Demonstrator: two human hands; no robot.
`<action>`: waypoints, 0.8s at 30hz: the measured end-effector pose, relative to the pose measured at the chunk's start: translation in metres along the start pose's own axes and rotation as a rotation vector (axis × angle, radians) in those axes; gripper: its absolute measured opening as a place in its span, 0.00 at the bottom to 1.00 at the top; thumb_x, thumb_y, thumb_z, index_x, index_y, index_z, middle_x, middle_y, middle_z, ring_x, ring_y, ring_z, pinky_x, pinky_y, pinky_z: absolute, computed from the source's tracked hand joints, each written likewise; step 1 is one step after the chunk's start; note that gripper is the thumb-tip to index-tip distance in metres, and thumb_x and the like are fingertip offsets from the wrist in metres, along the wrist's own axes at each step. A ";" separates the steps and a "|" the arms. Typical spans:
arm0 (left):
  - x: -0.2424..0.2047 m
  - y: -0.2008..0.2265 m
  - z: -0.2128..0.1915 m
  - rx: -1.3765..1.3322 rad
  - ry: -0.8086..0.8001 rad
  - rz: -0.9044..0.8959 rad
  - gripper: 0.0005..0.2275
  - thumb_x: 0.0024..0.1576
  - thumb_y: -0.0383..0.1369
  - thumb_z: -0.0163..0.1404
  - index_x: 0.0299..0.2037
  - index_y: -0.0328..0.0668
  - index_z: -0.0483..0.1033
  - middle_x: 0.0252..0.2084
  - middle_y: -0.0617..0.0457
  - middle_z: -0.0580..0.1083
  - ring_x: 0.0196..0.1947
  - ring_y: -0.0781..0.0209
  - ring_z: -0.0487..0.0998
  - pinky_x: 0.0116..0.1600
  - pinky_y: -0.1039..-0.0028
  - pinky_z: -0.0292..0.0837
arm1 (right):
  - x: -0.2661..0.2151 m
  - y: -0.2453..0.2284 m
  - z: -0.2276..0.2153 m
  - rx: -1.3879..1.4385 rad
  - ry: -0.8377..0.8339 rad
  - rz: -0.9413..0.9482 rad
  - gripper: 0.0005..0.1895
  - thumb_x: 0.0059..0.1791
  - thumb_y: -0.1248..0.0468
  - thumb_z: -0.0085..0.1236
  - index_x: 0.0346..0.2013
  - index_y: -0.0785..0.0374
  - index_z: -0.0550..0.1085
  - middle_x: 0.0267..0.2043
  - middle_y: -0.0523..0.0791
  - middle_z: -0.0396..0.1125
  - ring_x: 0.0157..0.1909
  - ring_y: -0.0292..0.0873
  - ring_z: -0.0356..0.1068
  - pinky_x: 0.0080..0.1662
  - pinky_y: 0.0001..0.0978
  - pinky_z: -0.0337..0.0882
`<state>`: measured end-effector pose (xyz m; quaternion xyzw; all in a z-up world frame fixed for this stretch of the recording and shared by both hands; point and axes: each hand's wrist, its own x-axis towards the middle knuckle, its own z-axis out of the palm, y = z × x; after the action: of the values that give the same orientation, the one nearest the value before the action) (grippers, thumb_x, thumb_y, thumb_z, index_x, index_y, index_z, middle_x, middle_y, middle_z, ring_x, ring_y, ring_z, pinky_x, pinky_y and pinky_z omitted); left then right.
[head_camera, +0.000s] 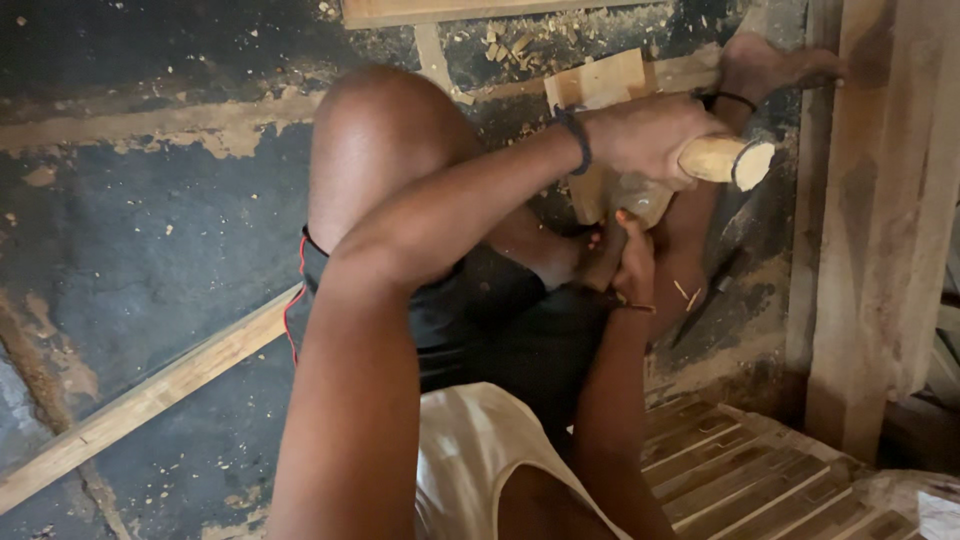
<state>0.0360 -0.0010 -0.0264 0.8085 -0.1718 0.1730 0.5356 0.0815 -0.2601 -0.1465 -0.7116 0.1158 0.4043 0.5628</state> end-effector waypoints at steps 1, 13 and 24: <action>0.000 -0.001 0.000 -0.001 0.017 0.012 0.27 0.47 0.40 0.70 0.56 0.42 0.75 0.45 0.47 0.79 0.46 0.54 0.81 0.55 0.63 0.75 | -0.001 -0.001 0.001 0.004 0.001 0.018 0.20 0.49 0.51 0.61 0.42 0.65 0.73 0.28 0.48 0.68 0.29 0.46 0.70 0.36 0.39 0.75; 0.000 -0.002 0.006 0.012 0.053 0.062 0.26 0.48 0.39 0.71 0.55 0.42 0.75 0.46 0.48 0.80 0.47 0.55 0.83 0.56 0.62 0.76 | -0.006 0.004 0.008 0.045 0.042 -0.050 0.16 0.49 0.55 0.59 0.44 0.64 0.73 0.30 0.46 0.69 0.27 0.45 0.70 0.33 0.39 0.74; 0.000 0.007 0.010 -0.107 -0.045 -0.025 0.20 0.52 0.36 0.67 0.53 0.44 0.77 0.47 0.50 0.80 0.46 0.59 0.84 0.53 0.67 0.76 | -0.112 -0.017 0.022 -0.110 0.200 -0.602 0.18 0.47 0.72 0.59 0.51 0.67 0.70 0.38 0.49 0.70 0.28 0.44 0.70 0.31 0.37 0.74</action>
<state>0.0343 -0.0131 -0.0247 0.7844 -0.1828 0.1386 0.5763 0.0101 -0.2675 -0.0570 -0.7795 -0.0670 0.1533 0.6037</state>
